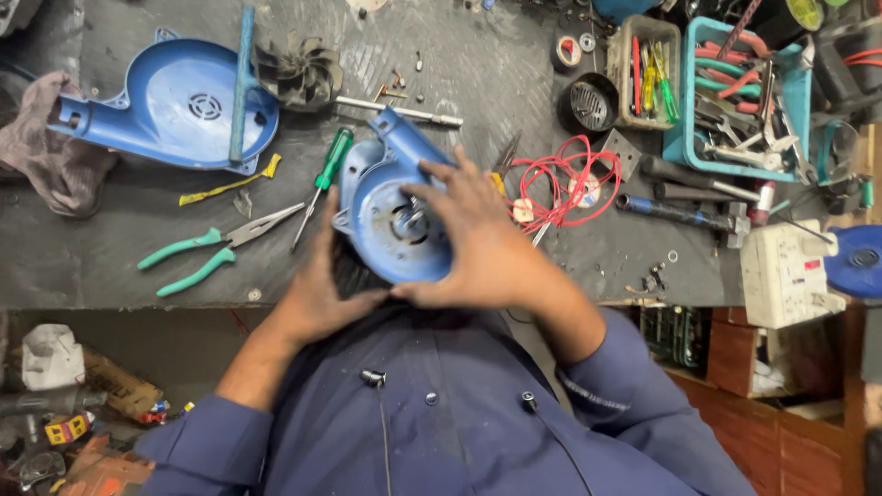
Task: The person disassembles a blue electric blower on a cluttered workbench, removing the impeller and fan cover by hand and with a T-handle tool, then aligns the scroll housing and drives its screws with a screwdriver before wiping the housing with a cloth.
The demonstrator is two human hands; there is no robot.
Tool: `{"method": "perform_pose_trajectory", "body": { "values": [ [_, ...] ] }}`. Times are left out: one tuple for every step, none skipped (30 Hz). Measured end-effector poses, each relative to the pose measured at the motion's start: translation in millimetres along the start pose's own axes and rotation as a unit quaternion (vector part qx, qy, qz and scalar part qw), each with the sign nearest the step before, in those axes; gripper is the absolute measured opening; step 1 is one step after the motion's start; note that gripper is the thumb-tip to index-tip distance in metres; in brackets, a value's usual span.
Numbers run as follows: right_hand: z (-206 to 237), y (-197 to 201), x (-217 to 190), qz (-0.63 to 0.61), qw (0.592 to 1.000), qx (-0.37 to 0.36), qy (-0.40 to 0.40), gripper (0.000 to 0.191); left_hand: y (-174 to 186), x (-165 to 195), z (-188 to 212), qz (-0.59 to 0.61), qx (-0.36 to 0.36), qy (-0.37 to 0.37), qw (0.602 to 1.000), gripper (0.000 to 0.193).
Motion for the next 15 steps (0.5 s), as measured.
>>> {"method": "perform_pose_trajectory", "body": {
  "values": [
    [-1.8, 2.5, 3.5, 0.012, 1.000, -0.025, 0.008, 0.107, 1.8, 2.9, -2.2, -0.075, -0.012, -0.027, 0.997, 0.136],
    [-4.0, 5.5, 7.0, 0.000, 0.999, -0.051, 0.014, 0.106, 2.5, 5.1, -4.7, -0.149, -0.022, -0.054, 0.987, 0.146],
    [-7.1, 9.0, 10.4, -0.013, 0.997, -0.077, 0.021, 0.105, 3.5, 6.8, -7.3, -0.157, -0.011, -0.055, 0.986, 0.146],
    [-10.8, 11.3, 12.0, -0.026, 0.994, -0.101, 0.028, 0.104, 4.7, 8.3, -9.8, -0.166, -0.001, -0.057, 0.984, 0.146],
    [-15.0, 12.5, 12.4, -0.027, 0.993, -0.111, 0.032, 0.103, 5.6, 9.5, -12.3, -0.175, 0.007, -0.061, 0.983, 0.146],
    [-18.2, 13.8, 12.1, -0.027, 0.992, -0.122, 0.034, 0.103, 7.5, 10.8, -14.0, -0.177, 0.013, -0.069, 0.982, 0.145],
    [-21.6, 15.2, 11.2, -0.027, 0.990, -0.136, 0.036, 0.103, 9.6, 11.5, -15.2, -0.179, 0.021, -0.074, 0.981, 0.145],
    [-26.2, 17.3, 9.7, -0.045, 0.988, -0.140, 0.054, 0.100, 12.9, 12.1, -15.5, -0.181, 0.030, -0.078, 0.980, 0.144],
    [-30.0, 18.7, 7.4, -0.065, 0.984, -0.147, 0.072, 0.097, 16.4, 12.1, -15.0, -0.173, 0.033, -0.073, 0.982, 0.143],
    [-31.7, 17.7, 4.0, -0.089, 0.980, -0.154, 0.089, 0.094, 20.7, 12.5, -14.1, -0.165, 0.035, -0.065, 0.984, 0.142],
    [-31.6, 15.9, 0.4, -0.089, 0.981, -0.149, 0.091, 0.090, 25.2, 13.1, -12.8, -0.157, 0.036, -0.058, 0.985, 0.141],
    [-31.4, 14.8, -2.9, -0.089, 0.982, -0.141, 0.093, 0.086, 29.3, 12.6, -10.7, -0.151, 0.042, -0.074, 0.985, 0.141],
    [-31.0, 12.2, -6.6, -0.086, 0.983, -0.132, 0.096, 0.082, 33.2, 11.9, -8.1, -0.145, 0.050, -0.092, 0.984, 0.142],
    [-26.8, 6.5, -11.4, -0.051, 0.988, -0.112, 0.094, 0.080, 36.8, 11.8, -5.8, -0.139, 0.058, -0.108, 0.983, 0.142],
    [-19.3, -0.5, -16.8, -0.015, 0.991, -0.092, 0.092, 0.079, 39.8, 10.8, -3.3, -0.130, 0.053, -0.095, 0.985, 0.141]
  ]
}}
Point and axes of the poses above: each hand's wrist, its own z-axis away from the middle knuckle, its own y-axis out of the back of the hand, x = y × z, the point moved 1 cm from there along -z, towards the middle knuckle, and after that the axes turned 14 degrees about -y, right-handed, at the moved point
